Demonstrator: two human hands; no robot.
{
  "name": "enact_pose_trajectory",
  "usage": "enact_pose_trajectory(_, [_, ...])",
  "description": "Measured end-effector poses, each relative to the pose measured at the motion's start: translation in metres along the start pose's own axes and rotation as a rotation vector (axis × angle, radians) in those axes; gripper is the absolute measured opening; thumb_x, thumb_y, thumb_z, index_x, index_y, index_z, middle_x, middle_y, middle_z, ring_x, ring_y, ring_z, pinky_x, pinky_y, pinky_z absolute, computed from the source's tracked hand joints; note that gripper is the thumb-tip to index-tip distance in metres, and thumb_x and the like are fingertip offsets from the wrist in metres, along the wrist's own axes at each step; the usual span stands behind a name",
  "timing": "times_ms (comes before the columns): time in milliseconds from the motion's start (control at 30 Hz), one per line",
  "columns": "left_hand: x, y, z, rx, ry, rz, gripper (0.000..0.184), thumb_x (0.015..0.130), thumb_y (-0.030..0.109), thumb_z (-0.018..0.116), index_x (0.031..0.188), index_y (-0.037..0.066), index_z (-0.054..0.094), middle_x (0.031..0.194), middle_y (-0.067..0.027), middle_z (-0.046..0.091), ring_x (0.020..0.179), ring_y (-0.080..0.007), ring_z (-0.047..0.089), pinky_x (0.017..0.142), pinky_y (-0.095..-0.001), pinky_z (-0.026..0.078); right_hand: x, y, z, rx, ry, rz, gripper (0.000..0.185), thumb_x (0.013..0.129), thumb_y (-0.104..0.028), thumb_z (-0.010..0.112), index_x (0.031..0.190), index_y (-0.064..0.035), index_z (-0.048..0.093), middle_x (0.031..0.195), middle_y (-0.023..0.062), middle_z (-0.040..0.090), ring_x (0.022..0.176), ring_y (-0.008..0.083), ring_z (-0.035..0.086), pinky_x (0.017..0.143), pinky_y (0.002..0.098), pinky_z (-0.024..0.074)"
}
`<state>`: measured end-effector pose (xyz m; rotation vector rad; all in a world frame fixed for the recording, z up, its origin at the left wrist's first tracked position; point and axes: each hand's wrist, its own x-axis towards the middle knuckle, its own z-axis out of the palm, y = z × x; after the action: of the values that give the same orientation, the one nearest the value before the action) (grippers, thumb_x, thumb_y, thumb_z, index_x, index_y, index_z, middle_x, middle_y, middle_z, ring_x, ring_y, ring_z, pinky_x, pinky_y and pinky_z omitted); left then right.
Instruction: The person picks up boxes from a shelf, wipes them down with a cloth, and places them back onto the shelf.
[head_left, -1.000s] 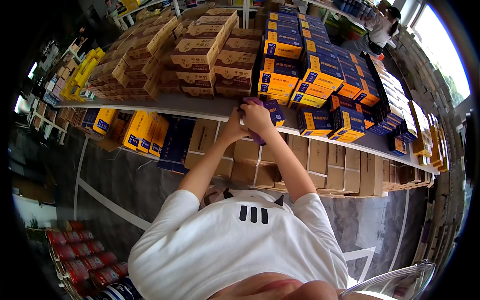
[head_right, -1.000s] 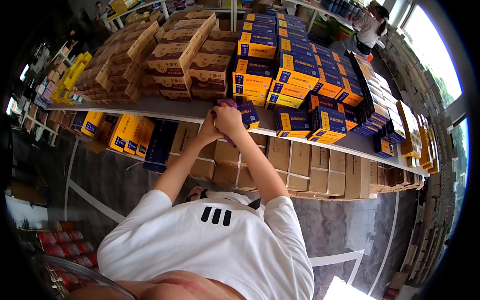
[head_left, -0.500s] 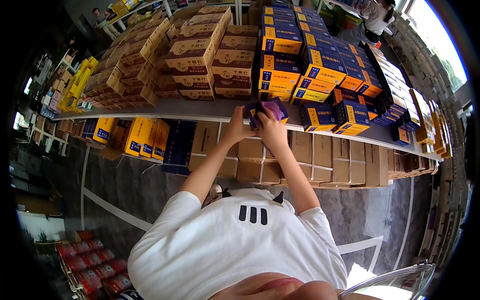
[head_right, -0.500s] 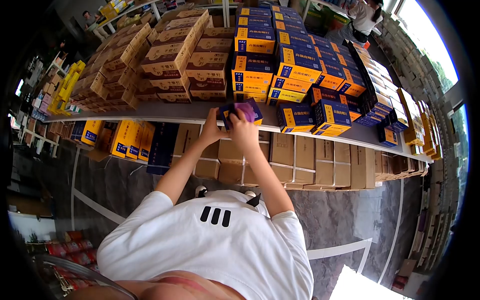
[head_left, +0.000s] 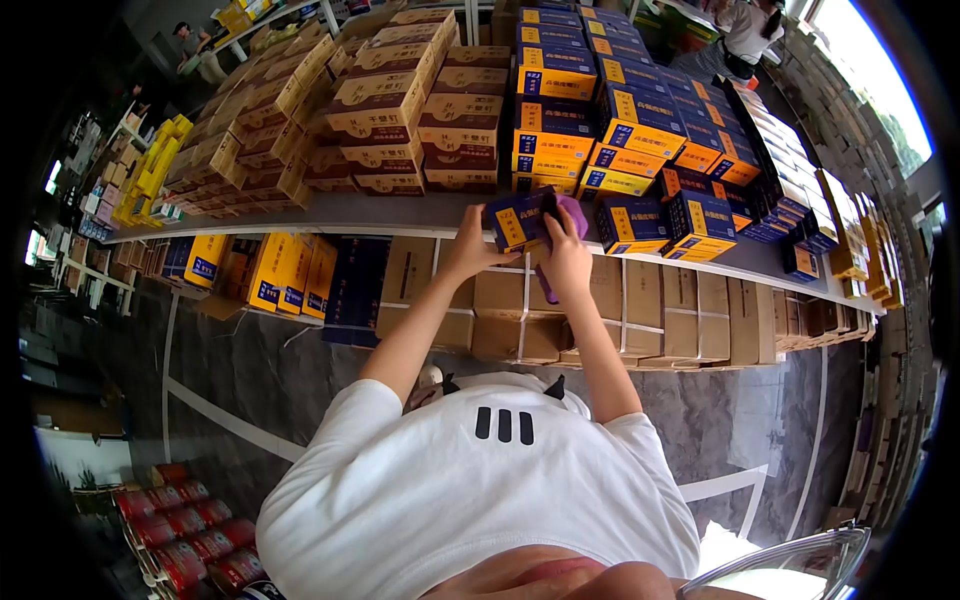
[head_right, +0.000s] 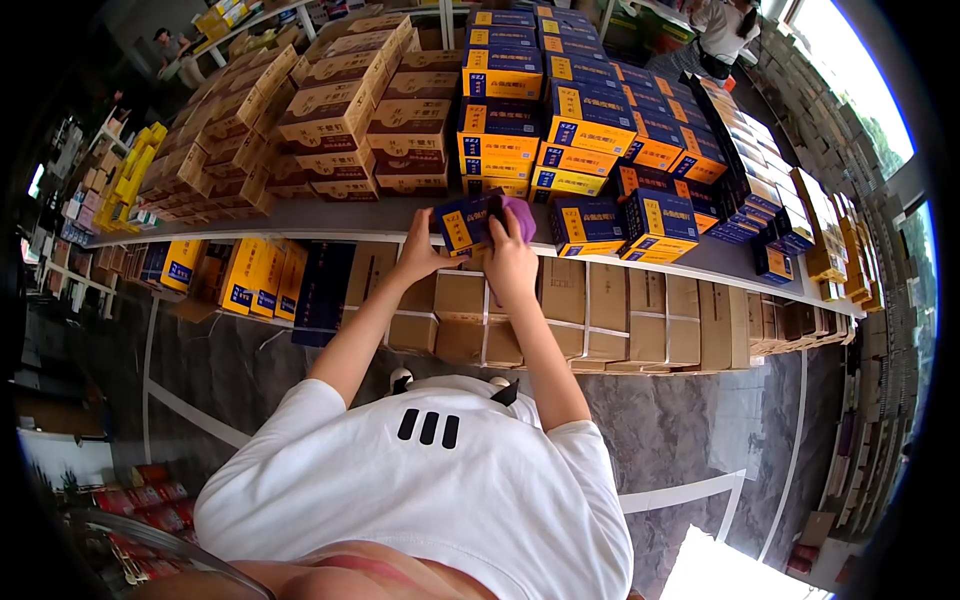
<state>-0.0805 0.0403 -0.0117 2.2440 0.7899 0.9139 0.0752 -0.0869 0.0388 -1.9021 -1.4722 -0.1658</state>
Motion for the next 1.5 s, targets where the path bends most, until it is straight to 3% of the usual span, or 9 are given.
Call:
enact_pose_trajectory(167, [-0.001,-0.022,0.008,-0.086,0.025,0.083,0.092,0.058,0.027,0.089,0.128,0.001,0.034,0.115,-0.0155,0.042,0.112,-0.0314,0.048,0.095,-0.0398,0.042,-0.018,-0.049,0.014,0.028,-0.222,-0.319,0.04,0.073,-0.009,0.064,0.113,-0.0092,0.061,0.13,0.0151,0.056,0.076,0.0319,0.068,0.061,0.0385,0.0569])
enact_pose_trajectory(300, [0.0,0.004,-0.007,-0.086,-0.028,0.018,0.089,0.058,0.026,0.089,0.126,0.001,0.039,0.114,-0.0151,0.043,0.109,-0.0303,0.049,0.094,-0.0395,0.042,0.006,-0.026,0.004,0.049,-0.167,-0.231,0.038,0.073,-0.008,0.063,0.11,-0.0086,0.062,0.128,0.0171,0.057,0.077,0.0333,0.068,0.062,0.04,0.0568])
enact_pose_trajectory(467, [0.0,0.001,0.001,-0.024,-0.021,-0.031,0.101,0.059,0.035,0.091,0.13,-0.007,0.033,0.115,-0.0166,0.042,0.111,-0.0315,0.048,0.095,-0.0408,0.042,0.053,-0.011,0.016,-0.21,-0.113,-0.066,0.015,0.077,-0.01,0.061,0.091,-0.0076,0.061,0.09,0.0139,0.063,0.074,0.0318,0.067,0.057,0.0394,0.0548])
enact_pose_trajectory(600, [-0.001,0.003,0.004,0.082,-0.009,-0.067,0.091,0.058,0.026,0.091,0.124,-0.004,0.037,0.119,-0.0197,0.044,0.115,-0.0309,0.048,0.098,-0.041,0.04,0.063,-0.048,0.043,-0.173,-0.23,-0.284,0.016,0.076,-0.012,0.062,0.091,-0.0088,0.065,0.09,0.0124,0.064,0.074,0.032,0.067,0.059,0.0403,0.0551])
enact_pose_trajectory(767, [-0.003,-0.008,0.013,-0.608,-0.002,-0.074,0.09,0.057,0.022,0.09,0.126,0.0,0.036,0.117,-0.0183,0.045,0.111,-0.0301,0.05,0.095,-0.0414,0.042,0.042,-0.054,0.008,0.004,-0.403,-0.391,0.023,0.072,-0.012,0.067,0.094,-0.0087,0.068,0.092,0.0108,0.064,0.076,0.03,0.067,0.064,0.0394,0.0552])
enact_pose_trajectory(867, [-0.001,-0.005,0.005,-0.119,0.008,-0.031,0.091,0.057,0.024,0.089,0.126,-0.002,0.036,0.115,-0.0174,0.044,0.11,-0.0305,0.049,0.094,-0.0403,0.042,0.019,-0.036,-0.037,0.068,-0.487,-0.27,0.027,0.073,-0.007,0.064,0.1,-0.0076,0.067,0.102,0.0089,0.065,0.085,0.0321,0.066,0.072,0.041,0.0543])
enact_pose_trajectory(1100, [-0.002,-0.004,0.006,0.05,-0.066,-0.064,0.108,0.061,0.042,0.089,0.134,-0.005,0.025,0.121,-0.0192,0.038,0.118,-0.0336,0.043,0.098,-0.0417,0.04,-0.059,0.022,-0.013,0.662,0.139,0.421,0.041,0.081,0.007,0.051,0.121,-0.0005,0.06,0.115,0.0188,0.064,0.11,0.0287,0.061,0.094,0.0345,0.0461])
enact_pose_trajectory(1333, [-0.001,0.002,0.007,0.064,0.015,0.001,0.101,0.062,0.039,0.089,0.131,-0.001,0.027,0.119,-0.0186,0.039,0.116,-0.0336,0.044,0.098,-0.0436,0.04,-0.03,-0.003,0.034,0.742,0.336,0.576,0.033,0.09,-0.002,0.052,0.122,0.0021,0.055,0.112,0.021,0.063,0.104,0.0313,0.062,0.091,0.0347,0.0464])
enact_pose_trajectory(1500, [0.002,-0.01,-0.025,-0.125,-0.272,-0.094,0.106,0.068,0.047,0.084,0.14,-0.005,0.027,0.134,-0.0222,0.038,0.131,-0.0353,0.037,0.107,-0.0412,0.035,-0.068,-0.031,0.072,0.688,0.279,0.407,0.041,0.084,0.002,0.056,0.126,0.0011,0.052,0.128,0.0247,0.053,0.12,0.0404,0.051,0.101,0.0405,0.0402])
